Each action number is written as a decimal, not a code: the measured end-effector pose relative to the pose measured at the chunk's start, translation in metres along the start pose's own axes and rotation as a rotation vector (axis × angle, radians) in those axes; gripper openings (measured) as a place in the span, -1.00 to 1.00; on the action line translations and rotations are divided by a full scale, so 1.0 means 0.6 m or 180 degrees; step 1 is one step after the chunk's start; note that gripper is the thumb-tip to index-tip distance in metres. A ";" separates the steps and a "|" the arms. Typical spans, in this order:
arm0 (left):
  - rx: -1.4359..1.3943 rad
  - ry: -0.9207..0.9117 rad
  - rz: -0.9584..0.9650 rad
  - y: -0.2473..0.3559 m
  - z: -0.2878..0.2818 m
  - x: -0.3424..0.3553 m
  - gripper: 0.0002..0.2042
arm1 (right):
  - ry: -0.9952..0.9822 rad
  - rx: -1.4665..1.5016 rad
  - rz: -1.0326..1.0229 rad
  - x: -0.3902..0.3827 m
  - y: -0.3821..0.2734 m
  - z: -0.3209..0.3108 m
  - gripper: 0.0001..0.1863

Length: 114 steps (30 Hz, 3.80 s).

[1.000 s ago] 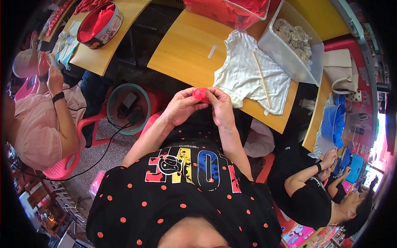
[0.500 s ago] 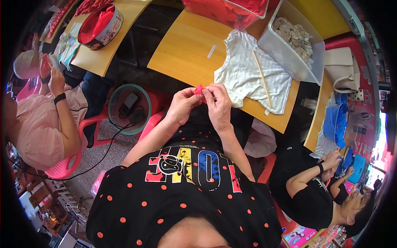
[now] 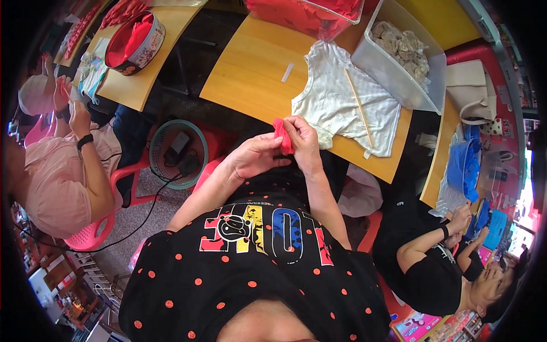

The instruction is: The recorder is crafting a decorative rose from red leather pieces and white stuffing material.

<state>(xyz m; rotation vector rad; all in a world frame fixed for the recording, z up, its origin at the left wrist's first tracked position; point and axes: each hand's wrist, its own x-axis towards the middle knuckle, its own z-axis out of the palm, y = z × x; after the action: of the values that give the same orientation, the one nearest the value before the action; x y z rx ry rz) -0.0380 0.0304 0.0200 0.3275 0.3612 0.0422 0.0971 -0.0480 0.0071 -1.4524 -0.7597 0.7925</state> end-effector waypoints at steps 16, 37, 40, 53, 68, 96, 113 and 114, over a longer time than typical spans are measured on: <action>0.2454 0.1546 0.1245 0.014 -0.004 0.008 -0.86 | 0.0505 -0.1466 -0.1093 -0.019 -0.050 0.008 -0.88; 0.2187 0.1418 0.1446 0.018 0.054 0.011 -0.82 | 0.1077 0.1676 0.0353 -0.010 -0.007 0.013 -0.87; 0.2294 0.1668 0.1837 0.018 0.031 0.033 -0.80 | 0.0678 0.1926 0.0751 -0.015 0.004 0.018 -0.90; 0.0702 0.1705 0.1496 0.033 -0.007 0.045 -0.91 | 0.0537 0.1982 0.1085 -0.002 0.007 0.023 -0.94; 0.0133 0.0916 0.1815 0.055 -0.008 0.036 -0.92 | -0.0044 0.1402 0.1066 0.012 0.003 0.043 -0.83; 0.0665 0.1337 0.1141 0.062 0.002 0.034 -0.94 | 0.0144 -0.0617 -0.0151 0.012 -0.025 0.013 -0.87; 0.0831 0.1322 0.1440 0.044 -0.004 0.042 -0.81 | 0.0111 -0.0640 0.0056 0.008 -0.035 0.002 -0.86; 0.0835 0.1316 0.1431 0.044 -0.003 0.041 -0.81 | 0.0123 -0.0641 0.0058 0.011 -0.036 -0.004 -0.86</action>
<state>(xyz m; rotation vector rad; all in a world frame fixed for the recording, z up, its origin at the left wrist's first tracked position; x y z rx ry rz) -0.0150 0.0583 0.0185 0.6589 0.6996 0.5123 0.1029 -0.0434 0.0283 -1.6518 -0.8161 0.7153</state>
